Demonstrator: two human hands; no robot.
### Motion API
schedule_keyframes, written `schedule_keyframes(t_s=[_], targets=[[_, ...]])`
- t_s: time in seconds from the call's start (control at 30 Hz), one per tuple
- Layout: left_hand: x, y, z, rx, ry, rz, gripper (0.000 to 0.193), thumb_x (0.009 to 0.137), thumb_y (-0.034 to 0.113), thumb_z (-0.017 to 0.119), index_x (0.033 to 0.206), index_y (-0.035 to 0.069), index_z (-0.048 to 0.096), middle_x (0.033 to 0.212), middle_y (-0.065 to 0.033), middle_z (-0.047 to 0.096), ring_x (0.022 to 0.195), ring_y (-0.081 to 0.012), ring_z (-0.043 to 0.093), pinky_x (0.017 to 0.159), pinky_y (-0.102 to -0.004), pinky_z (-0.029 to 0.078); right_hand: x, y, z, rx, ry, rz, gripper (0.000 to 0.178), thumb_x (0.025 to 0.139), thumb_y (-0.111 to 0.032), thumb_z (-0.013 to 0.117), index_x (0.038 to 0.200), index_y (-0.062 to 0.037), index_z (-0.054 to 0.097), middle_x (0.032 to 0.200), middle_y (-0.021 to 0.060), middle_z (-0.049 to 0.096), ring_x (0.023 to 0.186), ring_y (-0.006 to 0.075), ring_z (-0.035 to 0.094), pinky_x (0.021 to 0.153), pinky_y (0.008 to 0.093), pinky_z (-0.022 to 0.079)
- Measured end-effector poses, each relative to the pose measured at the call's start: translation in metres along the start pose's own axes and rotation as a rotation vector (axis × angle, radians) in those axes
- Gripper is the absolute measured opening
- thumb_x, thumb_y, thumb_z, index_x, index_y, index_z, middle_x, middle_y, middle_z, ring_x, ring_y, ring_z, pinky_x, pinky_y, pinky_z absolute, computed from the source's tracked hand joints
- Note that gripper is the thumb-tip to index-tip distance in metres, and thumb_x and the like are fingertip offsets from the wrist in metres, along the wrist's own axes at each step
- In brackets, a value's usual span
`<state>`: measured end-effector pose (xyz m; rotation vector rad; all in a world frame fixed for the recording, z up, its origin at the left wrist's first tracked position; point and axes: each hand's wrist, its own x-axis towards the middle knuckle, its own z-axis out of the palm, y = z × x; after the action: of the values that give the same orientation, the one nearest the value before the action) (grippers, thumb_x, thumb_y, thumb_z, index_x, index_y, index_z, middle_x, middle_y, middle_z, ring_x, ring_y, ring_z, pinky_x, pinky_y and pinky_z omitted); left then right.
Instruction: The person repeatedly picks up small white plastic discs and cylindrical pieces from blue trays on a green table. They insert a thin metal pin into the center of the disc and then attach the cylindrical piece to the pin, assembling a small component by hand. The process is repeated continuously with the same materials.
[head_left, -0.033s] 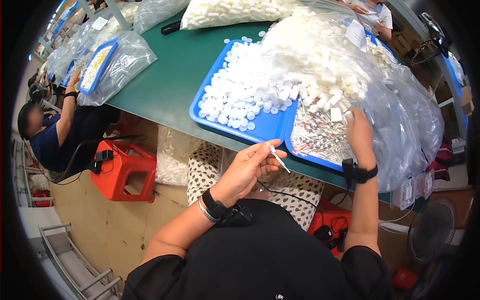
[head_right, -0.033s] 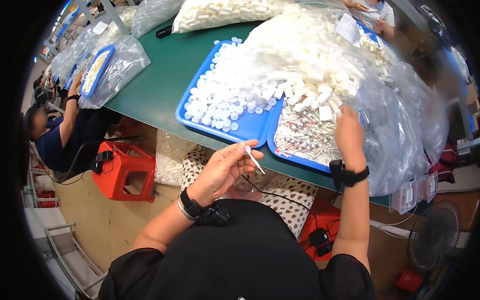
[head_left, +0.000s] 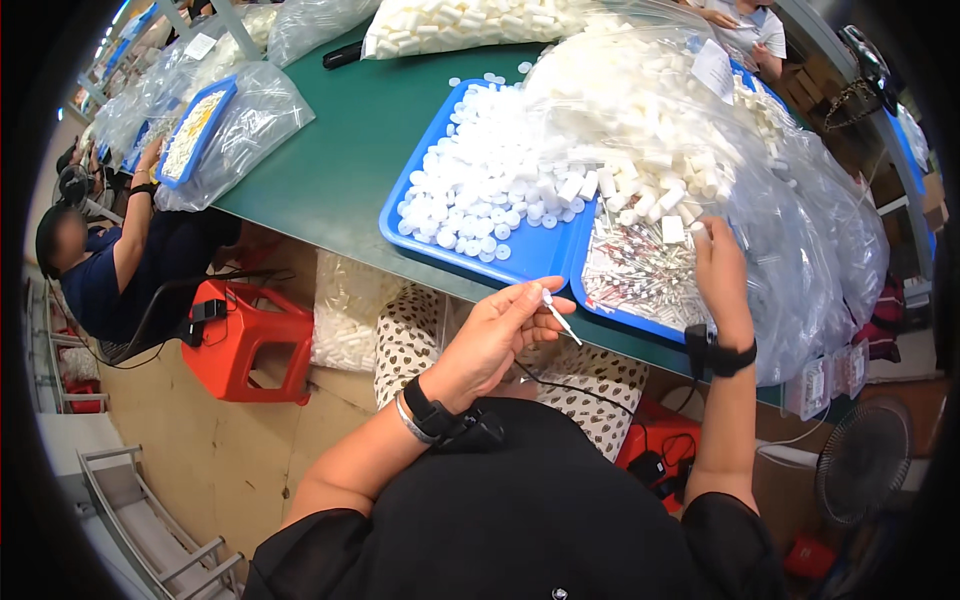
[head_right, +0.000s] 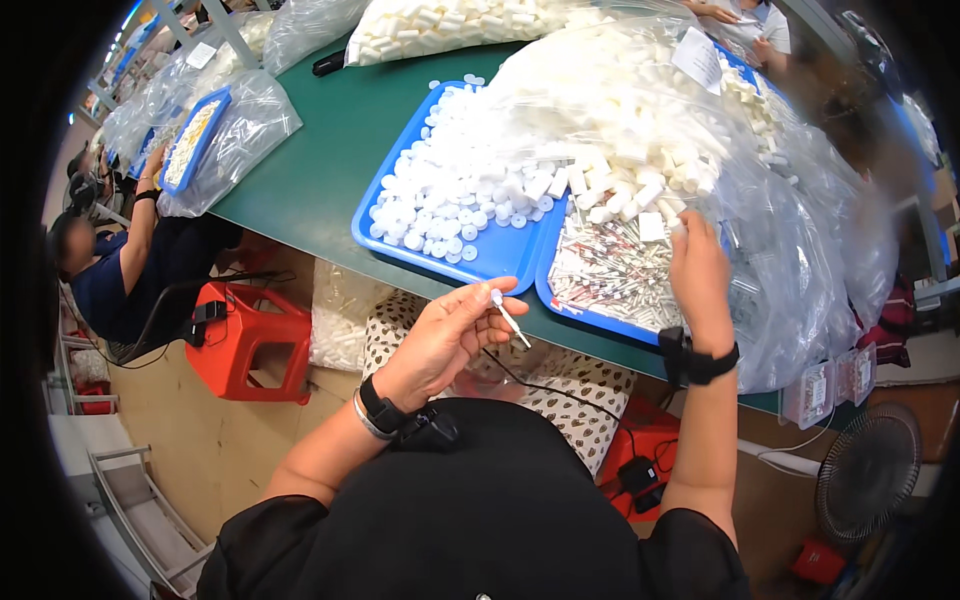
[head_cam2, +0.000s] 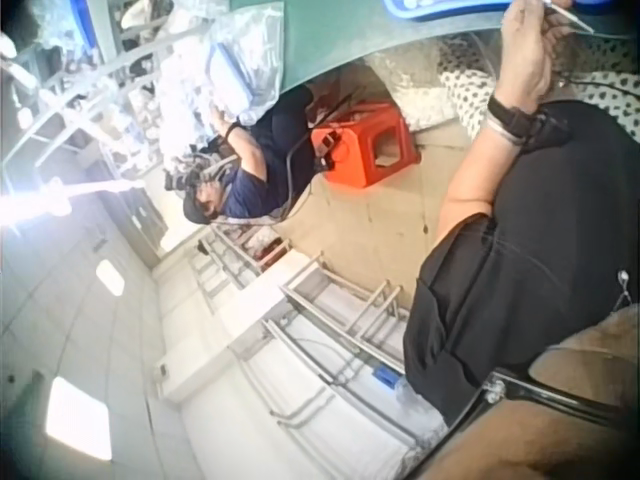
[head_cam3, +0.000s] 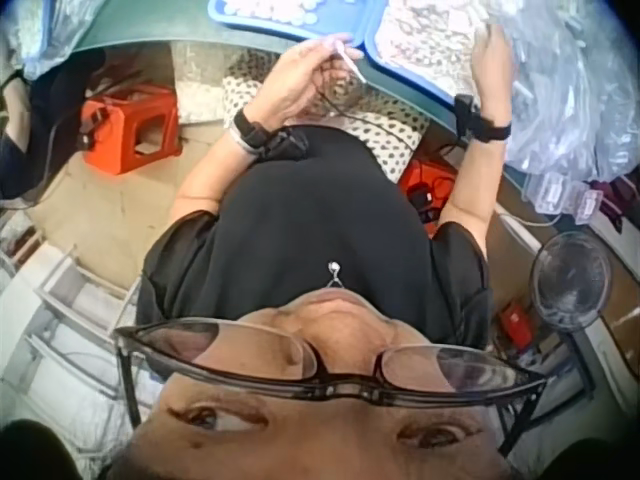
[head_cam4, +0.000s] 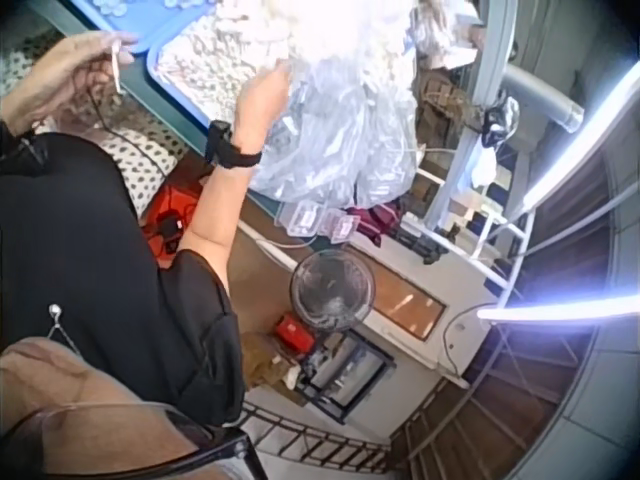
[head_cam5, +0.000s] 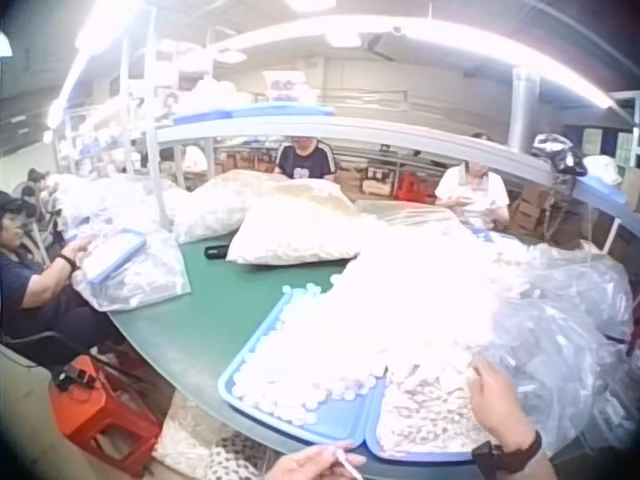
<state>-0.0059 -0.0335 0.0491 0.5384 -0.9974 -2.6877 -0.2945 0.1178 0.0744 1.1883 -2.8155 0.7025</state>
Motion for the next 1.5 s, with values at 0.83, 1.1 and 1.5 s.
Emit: schedule_keyframes(t_s=[0.83, 1.1, 1.5], targets=[[-0.013, -0.027, 0.008, 0.133, 0.038, -0.145, 0.034, 0.102, 0.028, 0.057, 0.124, 0.002, 0.06, 0.087, 0.0019, 0.06, 0.079, -0.0048, 0.057, 0.078, -0.0205, 0.051, -0.122, -0.092, 0.021, 1.017, -0.655, 0.09, 0.015, 0.098, -0.004, 0.056, 0.111, 0.0028, 0.052, 0.098, 0.0099, 0.067, 0.082, 0.0148, 0.07, 0.067, 0.0267, 0.058], [-0.012, -0.033, 0.006, 0.311, 0.029, -0.139, 0.037, 0.102, 0.016, 0.056, 0.135, -0.001, 0.055, 0.097, -0.0024, 0.065, 0.083, -0.006, 0.059, 0.079, -0.0214, 0.052, -0.118, -0.077, 0.025, 1.406, -0.856, 0.37, 0.018, 0.098, -0.01, 0.059, 0.11, -0.0023, 0.048, 0.096, 0.0117, 0.067, 0.077, 0.0145, 0.068, 0.067, 0.0257, 0.056], [-0.001, -0.03, 0.013, -0.033, -0.079, -0.201, 0.015, 0.104, 0.025, 0.051, 0.104, 0.01, 0.05, 0.105, -0.0105, 0.066, 0.074, -0.0071, 0.06, 0.063, -0.0214, 0.051, -0.044, 0.053, -0.039, -0.474, 0.071, 0.011, 0.019, 0.085, -0.017, 0.067, 0.092, 0.0011, 0.063, 0.085, 0.0223, 0.068, 0.079, 0.0413, 0.067, 0.07, 0.0483, 0.052]])
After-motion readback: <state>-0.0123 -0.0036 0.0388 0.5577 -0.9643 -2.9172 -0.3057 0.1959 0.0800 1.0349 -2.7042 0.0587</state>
